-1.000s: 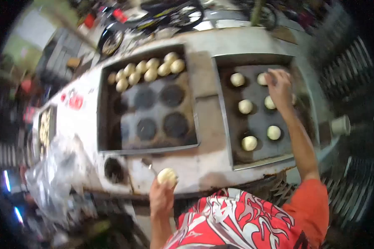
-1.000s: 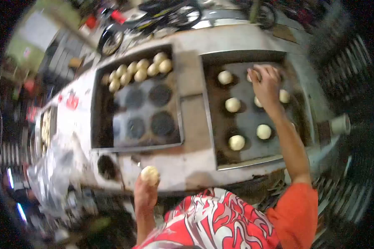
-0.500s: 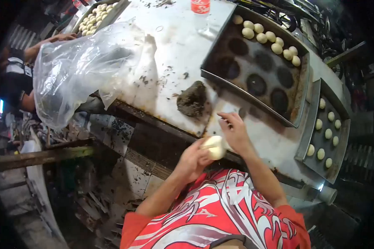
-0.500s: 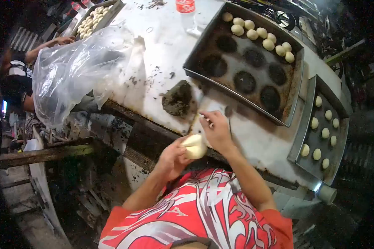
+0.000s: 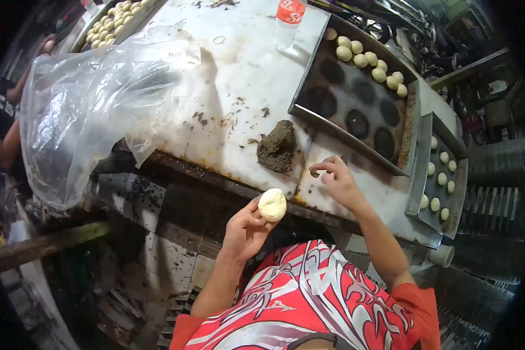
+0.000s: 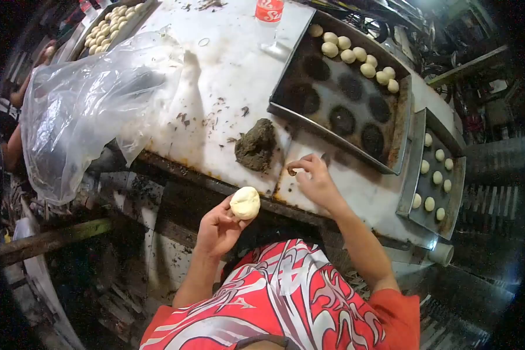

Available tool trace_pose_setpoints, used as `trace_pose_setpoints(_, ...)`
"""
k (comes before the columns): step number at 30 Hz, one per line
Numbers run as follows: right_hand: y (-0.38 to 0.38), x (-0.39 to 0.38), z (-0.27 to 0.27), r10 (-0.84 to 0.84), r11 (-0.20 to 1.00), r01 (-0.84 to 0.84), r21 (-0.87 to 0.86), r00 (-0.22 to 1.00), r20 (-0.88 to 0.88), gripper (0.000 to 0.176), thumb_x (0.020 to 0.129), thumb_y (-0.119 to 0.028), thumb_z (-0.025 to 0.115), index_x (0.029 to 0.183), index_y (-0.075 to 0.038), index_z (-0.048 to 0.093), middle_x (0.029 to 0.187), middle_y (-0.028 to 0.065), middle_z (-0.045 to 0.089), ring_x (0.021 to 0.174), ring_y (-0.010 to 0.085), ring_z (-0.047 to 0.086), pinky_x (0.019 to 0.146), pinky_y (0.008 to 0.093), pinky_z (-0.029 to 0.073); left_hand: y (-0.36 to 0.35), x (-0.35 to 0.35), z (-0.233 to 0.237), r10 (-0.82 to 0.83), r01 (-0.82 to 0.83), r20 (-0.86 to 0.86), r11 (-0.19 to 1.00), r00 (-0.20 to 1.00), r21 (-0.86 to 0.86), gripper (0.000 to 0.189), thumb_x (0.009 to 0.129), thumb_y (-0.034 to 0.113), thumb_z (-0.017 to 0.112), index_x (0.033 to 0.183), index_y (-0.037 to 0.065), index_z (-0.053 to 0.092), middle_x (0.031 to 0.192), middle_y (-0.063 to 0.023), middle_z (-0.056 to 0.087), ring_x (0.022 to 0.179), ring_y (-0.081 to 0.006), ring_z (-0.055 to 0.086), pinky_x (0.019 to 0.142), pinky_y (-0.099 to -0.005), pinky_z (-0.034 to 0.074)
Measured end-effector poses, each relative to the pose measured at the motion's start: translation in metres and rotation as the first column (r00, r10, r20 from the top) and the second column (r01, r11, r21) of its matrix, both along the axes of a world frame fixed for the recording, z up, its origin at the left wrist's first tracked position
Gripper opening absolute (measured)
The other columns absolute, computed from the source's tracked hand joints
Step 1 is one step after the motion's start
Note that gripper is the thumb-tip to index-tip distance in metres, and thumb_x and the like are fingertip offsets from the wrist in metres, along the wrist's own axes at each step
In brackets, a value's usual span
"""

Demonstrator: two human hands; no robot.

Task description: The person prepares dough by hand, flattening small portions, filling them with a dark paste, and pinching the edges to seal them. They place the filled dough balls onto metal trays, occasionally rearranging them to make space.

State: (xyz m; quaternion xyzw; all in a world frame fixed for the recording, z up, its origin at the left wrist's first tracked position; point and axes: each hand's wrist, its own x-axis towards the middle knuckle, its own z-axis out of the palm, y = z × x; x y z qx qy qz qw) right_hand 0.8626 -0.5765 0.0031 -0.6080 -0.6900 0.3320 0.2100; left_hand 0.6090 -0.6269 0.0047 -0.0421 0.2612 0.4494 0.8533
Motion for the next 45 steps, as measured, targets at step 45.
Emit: trace_pose_setpoints(45, -0.127, 0.431, -0.039, -0.462, 0.886, 0.259, 0.385, 0.416, 0.783, 0.017, 0.073, -0.001, 0.055, 0.089, 0.002, 0.062, 0.088, 0.0143, 0.052, 0.084, 0.0299, 0.053, 0.074, 0.0380, 0.047, -0.035, 0.254, 0.021, -0.030, 0.144, -0.486, 0.969, 0.873, 0.199, 0.062, 0.066, -0.005, 0.041, 0.127, -0.013, 0.032, 0.128, -0.0273, 0.042, 0.121, -0.0342, 0.043, 0.103, -0.0400, 0.038)
